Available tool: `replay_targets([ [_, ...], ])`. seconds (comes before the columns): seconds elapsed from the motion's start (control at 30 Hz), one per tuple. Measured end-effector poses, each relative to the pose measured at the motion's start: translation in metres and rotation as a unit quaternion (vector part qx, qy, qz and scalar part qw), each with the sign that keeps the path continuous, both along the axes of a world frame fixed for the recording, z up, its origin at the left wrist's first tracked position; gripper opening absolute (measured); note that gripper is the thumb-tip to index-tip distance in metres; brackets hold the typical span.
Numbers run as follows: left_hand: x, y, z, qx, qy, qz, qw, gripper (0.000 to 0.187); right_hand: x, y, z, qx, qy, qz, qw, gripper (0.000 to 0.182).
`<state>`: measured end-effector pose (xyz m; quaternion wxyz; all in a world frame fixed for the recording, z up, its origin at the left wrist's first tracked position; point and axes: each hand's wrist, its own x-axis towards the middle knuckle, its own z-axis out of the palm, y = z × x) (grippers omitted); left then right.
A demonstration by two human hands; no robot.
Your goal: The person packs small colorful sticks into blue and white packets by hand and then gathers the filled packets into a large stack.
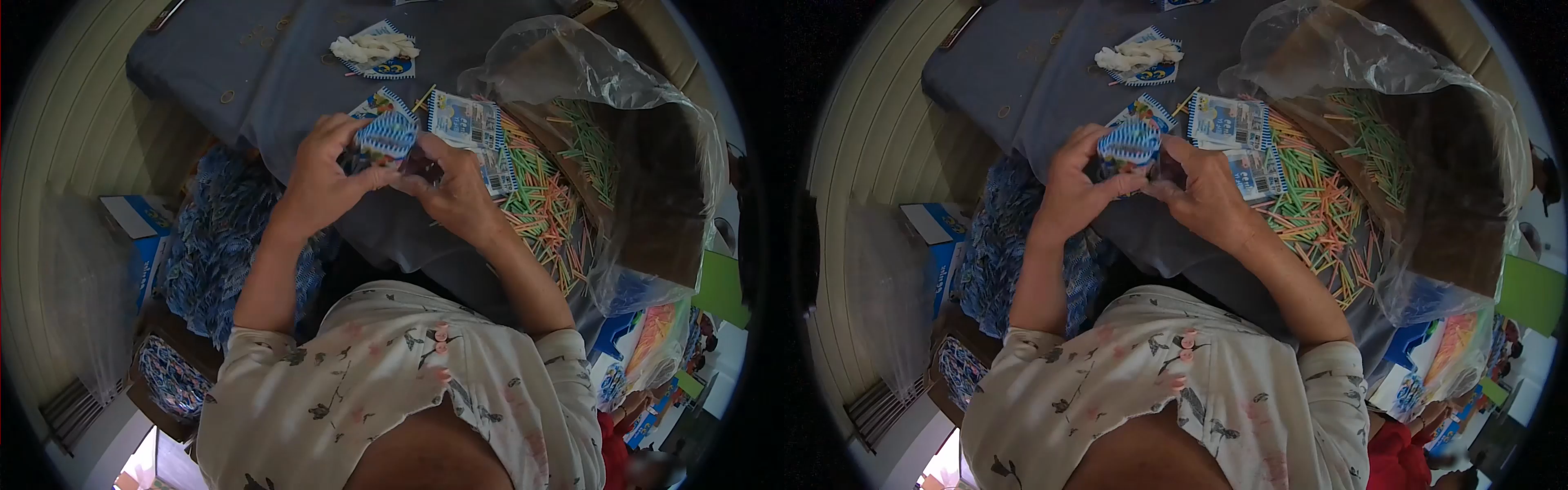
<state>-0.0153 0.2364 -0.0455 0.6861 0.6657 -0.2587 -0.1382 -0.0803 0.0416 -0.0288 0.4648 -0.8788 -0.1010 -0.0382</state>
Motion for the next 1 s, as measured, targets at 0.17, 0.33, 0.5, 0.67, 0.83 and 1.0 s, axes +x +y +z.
replay_targets([
  [0.17, 0.034, -0.008, -0.004, 0.338, -0.347, 0.056, 0.873, 0.048, -0.001, 0.000, 0.006, 0.001, 0.058, -0.064, 0.996, 0.044],
  [0.33, 0.019, -0.014, 0.002, 0.218, -0.220, 0.011, 0.951, 0.044, 0.002, 0.002, 0.009, 0.010, 0.123, -0.077, 0.989, 0.066],
  [0.5, -0.006, -0.003, 0.002, 0.023, -0.277, 0.047, 0.960, 0.047, -0.008, 0.011, 0.007, 0.245, 0.047, -0.068, 0.966, 0.089],
  [0.67, 0.006, 0.002, -0.012, -0.080, -0.300, 0.072, 0.948, 0.099, -0.005, 0.011, 0.023, 0.135, -0.043, 0.007, 0.990, 0.097],
  [0.83, -0.004, 0.024, -0.036, 0.050, -0.206, 0.002, 0.977, 0.105, -0.004, 0.007, -0.002, 0.070, -0.005, 0.012, 0.997, 0.072],
  [1.0, 0.009, 0.017, -0.026, 0.032, -0.330, -0.002, 0.944, 0.064, -0.001, 0.014, 0.017, 0.098, -0.016, 0.038, 0.994, 0.055],
])
